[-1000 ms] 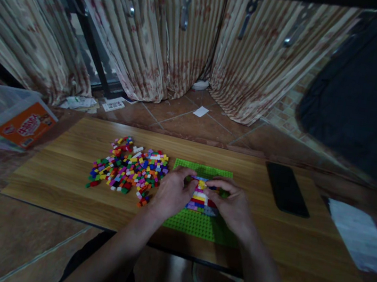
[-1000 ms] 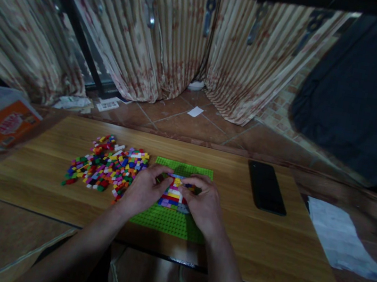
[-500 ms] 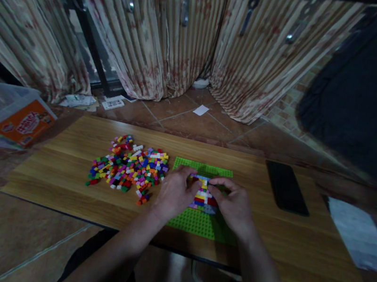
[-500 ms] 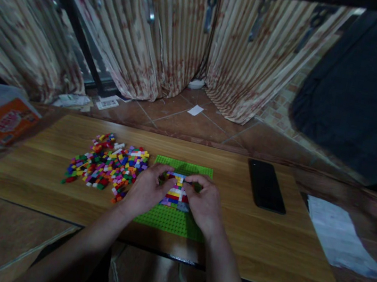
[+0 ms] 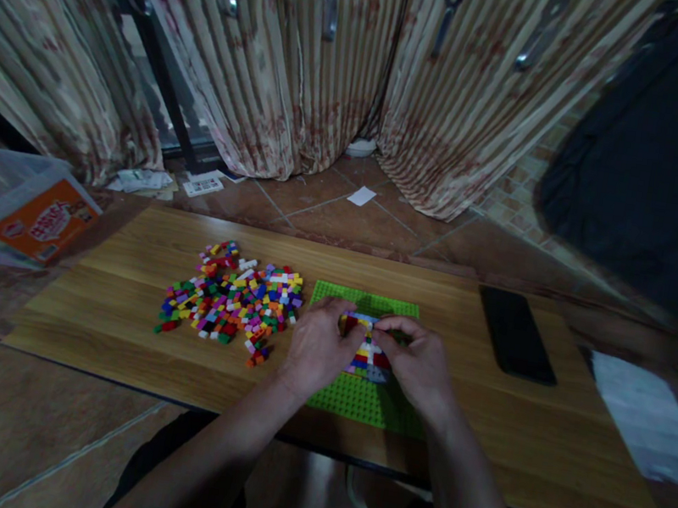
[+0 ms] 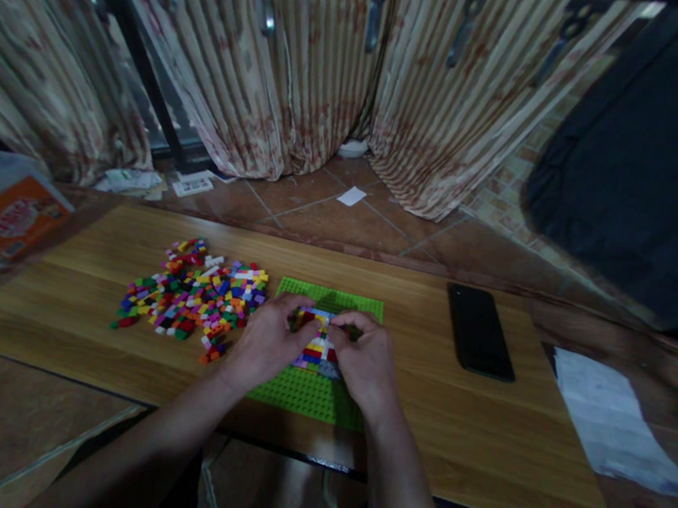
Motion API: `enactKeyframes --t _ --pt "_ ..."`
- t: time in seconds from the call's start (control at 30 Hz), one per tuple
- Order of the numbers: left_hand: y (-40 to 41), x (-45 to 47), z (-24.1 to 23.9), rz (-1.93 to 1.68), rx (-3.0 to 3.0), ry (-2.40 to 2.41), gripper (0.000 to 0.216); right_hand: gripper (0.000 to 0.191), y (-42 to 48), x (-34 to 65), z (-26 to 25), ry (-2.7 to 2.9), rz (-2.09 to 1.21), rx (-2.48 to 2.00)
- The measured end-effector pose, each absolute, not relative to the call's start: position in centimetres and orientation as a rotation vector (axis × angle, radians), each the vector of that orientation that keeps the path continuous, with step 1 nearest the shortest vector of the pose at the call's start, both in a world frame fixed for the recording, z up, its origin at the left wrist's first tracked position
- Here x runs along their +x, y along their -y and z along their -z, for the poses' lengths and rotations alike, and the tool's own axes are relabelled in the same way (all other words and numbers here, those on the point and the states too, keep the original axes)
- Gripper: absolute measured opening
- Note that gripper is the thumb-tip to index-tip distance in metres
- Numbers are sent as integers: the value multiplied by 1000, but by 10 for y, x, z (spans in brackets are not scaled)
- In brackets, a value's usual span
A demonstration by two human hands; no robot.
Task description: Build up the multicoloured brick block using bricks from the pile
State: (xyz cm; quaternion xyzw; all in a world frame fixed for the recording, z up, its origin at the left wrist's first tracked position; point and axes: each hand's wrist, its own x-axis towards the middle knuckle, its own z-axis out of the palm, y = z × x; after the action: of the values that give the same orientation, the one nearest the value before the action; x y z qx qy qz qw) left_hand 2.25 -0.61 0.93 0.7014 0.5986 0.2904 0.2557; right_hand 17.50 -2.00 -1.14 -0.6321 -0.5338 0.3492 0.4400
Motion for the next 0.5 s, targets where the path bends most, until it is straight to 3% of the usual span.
enactKeyframes --t 0.5 --pt "6 25 -10 -781 1858 -1651 27 17 17 169 10 1213 -974 -1549"
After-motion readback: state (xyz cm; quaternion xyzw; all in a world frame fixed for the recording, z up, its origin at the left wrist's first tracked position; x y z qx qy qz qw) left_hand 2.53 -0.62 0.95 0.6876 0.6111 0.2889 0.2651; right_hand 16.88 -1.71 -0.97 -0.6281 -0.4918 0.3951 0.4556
